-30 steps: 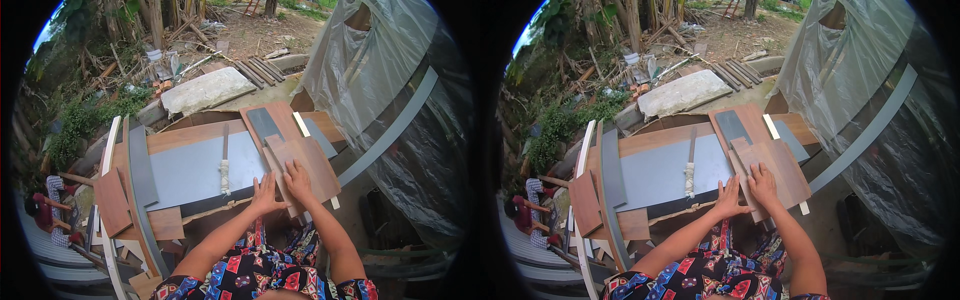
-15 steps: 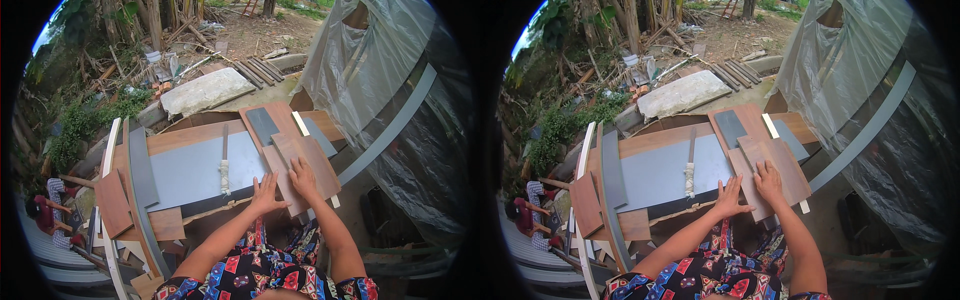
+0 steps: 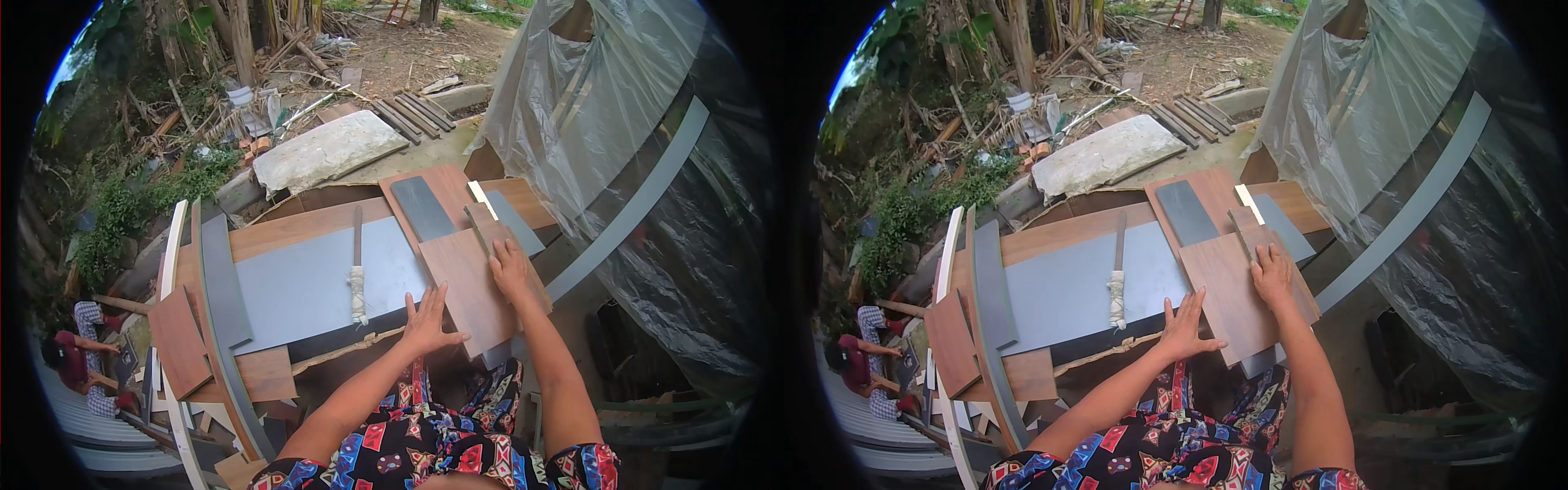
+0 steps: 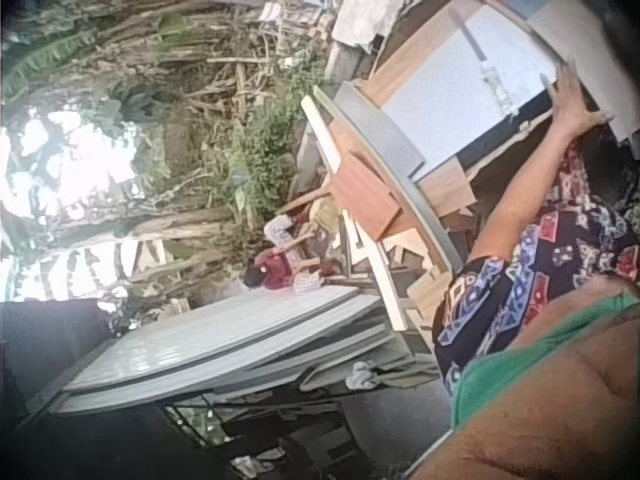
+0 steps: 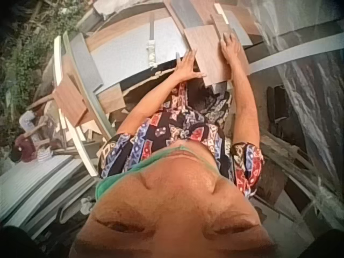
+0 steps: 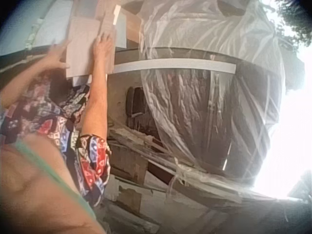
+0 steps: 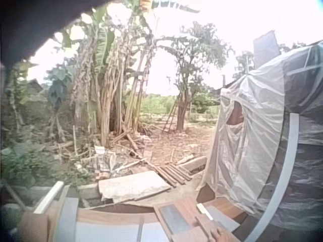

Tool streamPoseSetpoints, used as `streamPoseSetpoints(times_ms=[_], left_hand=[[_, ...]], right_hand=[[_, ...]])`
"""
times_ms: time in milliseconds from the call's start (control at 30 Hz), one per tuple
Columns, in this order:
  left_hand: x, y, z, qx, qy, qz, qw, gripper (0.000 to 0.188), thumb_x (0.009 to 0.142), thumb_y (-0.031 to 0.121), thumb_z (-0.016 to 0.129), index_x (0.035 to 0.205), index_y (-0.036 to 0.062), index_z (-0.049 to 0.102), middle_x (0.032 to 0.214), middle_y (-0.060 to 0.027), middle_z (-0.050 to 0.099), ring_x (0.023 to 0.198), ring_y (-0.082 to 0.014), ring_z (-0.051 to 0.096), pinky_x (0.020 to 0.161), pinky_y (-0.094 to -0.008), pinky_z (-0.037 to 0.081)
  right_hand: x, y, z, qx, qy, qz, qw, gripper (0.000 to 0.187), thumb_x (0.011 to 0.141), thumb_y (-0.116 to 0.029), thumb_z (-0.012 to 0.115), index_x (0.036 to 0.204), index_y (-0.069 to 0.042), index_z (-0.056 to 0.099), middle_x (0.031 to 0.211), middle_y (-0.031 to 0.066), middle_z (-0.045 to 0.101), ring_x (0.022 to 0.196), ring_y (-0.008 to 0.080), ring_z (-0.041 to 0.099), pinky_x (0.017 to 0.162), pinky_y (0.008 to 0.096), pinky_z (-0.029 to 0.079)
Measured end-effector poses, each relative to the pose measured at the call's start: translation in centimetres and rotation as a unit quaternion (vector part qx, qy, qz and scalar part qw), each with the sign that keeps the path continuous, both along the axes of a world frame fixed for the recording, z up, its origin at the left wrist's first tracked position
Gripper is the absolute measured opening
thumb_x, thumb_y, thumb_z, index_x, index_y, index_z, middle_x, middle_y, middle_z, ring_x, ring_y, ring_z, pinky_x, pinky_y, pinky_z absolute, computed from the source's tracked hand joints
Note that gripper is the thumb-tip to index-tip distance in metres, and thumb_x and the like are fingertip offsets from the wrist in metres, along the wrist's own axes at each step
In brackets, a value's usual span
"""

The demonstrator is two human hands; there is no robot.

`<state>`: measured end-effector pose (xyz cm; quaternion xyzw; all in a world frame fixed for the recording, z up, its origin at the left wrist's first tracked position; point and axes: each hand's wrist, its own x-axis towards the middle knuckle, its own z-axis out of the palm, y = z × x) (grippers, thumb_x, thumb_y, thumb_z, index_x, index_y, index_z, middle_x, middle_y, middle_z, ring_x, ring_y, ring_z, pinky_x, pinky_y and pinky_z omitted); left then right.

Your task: The recorder is inspecting and organizing various wooden furniture panels on a workbench.

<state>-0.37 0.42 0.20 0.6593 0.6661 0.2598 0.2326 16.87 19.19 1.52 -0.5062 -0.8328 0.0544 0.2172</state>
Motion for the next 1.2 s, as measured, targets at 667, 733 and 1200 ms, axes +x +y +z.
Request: streamPoseSetpoints(times_ms=[667, 733, 1200], left_hand=[[-0.2, -0.4, 0.1, 0.003, 0.003, 0.011, 1.000, 0.127, 0.060, 0.070, 0.067, 0.146, 0.0006, 0.005, 0.148, -0.0246, 0.022, 0.140, -0.0352, 0.016, 0.110, -0.0577, -0.006], [-0.1, -0.4, 0.1, 0.006, 0.003, 0.010, 1.000, 0.126, 0.061, 0.068, 0.068, 0.146, 0.0021, 0.004, 0.147, -0.0250, 0.024, 0.140, -0.0359, 0.016, 0.109, -0.0578, -0.006], [0.2, -0.2, -0.3, 0.010, -0.001, 0.004, 1.000, 0.129, 0.060, 0.070, 0.067, 0.146, 0.0001, 0.001, 0.148, -0.0248, 0.023, 0.141, -0.0349, 0.016, 0.109, -0.0578, -0.006]], right_hand=[[2.0, -1.2, 1.1, -0.065, -0.020, -0.206, 0.976, 0.051, 0.090, -0.036, 0.046, 0.136, -0.013, 0.044, 0.142, 0.0182, 0.036, 0.129, 0.0338, 0.036, 0.104, 0.0485, 0.028], [2.6, -2.1, 1.0, -0.065, -0.018, -0.207, 0.976, 0.052, 0.090, -0.036, 0.046, 0.136, -0.013, 0.043, 0.142, 0.0185, 0.035, 0.130, 0.0341, 0.035, 0.105, 0.0487, 0.027], [-0.3, -9.3, 0.6, -0.007, -0.002, -0.066, 0.998, 0.047, 0.088, -0.031, 0.050, 0.131, -0.010, 0.048, 0.138, 0.0224, 0.040, 0.125, 0.0369, 0.040, 0.104, 0.0500, 0.028]])
